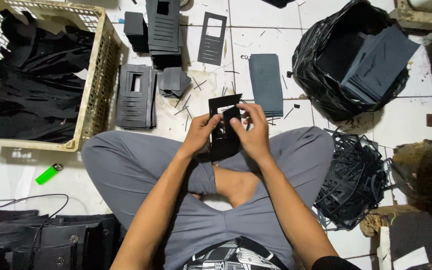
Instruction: Removing excess material from die-cut black components by hand.
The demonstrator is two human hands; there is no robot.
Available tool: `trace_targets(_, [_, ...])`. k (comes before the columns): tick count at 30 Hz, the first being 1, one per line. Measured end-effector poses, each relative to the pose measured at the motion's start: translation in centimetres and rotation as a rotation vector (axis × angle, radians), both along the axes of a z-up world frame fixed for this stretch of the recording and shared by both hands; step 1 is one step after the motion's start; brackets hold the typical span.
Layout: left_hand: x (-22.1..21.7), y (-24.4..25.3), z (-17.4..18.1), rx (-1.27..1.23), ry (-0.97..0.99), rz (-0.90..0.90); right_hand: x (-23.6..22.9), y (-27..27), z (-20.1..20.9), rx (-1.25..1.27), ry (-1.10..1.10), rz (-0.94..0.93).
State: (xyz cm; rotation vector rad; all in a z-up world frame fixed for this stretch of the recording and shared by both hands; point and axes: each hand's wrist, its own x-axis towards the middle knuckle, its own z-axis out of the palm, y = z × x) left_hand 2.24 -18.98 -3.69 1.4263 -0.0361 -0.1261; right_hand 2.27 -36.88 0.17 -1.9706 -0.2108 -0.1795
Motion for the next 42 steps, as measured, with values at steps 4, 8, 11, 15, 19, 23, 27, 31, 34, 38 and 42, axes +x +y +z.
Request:
trace_targets(4, [0.6, 0.4, -4.1, 0.024, 0.061, 0.017, -0.1, 0.2, -2.7, -0.113, 0.005, 0.035])
trace_targets(8, [0.9, -0.2, -6.4, 0.289, 0.296, 0.067, -1.4, 0.2, -2.7, -0.164, -0.025, -0.243])
trace_targets(11, [0.8, -0.2, -6.6, 0.400, 0.403, 0.066, -0.7, -0.8, -3.4, -0.017, 0.057, -0.468])
trace_targets(15, [0.9, -0.4, -4.8, 0.480, 0.347, 0.070, 1.3, 0.7, -1.9, 0.267, 0.098, -0.353])
trace_targets(19, [1.4, -0.3, -4.1, 0.449, 0.327, 0.086, 5.6, 6.0, -1.5, 0.376, 0.161, -0.177])
trace_targets(23, [1.2, 0.0, -3.1, 0.521, 0.290, 0.080, 12.0, 10.8, -4.6, 0.092, 0.284, 0.009])
trace_targets(27, [0.9, 0.6, -4.2, 0.574, 0.284, 0.002, 15.4, 12.1, -9.3, -0.600, 0.534, -0.027])
trace_targets(31, [1.6, 0.8, -2.5, 0.490, 0.242, 0.027, 13.1, 7.6, -6.2, -0.577, 0.360, 0.028])
trace_targets(34, [2.7, 0.9, -2.1, 0.412, 0.219, 0.043, 11.2, 3.2, -4.3, -0.638, 0.298, 0.076])
trace_targets(38, [3.3, 0.6, -3.2, 0.307, 0.246, -0.006, 8.0, -1.8, -3.8, -0.295, 0.460, 0.142])
trace_targets(42, [3.2, 0.2, -0.9, 0.175, 0.246, 0.004, 5.4, -5.0, -6.5, -0.022, 0.461, 0.081])
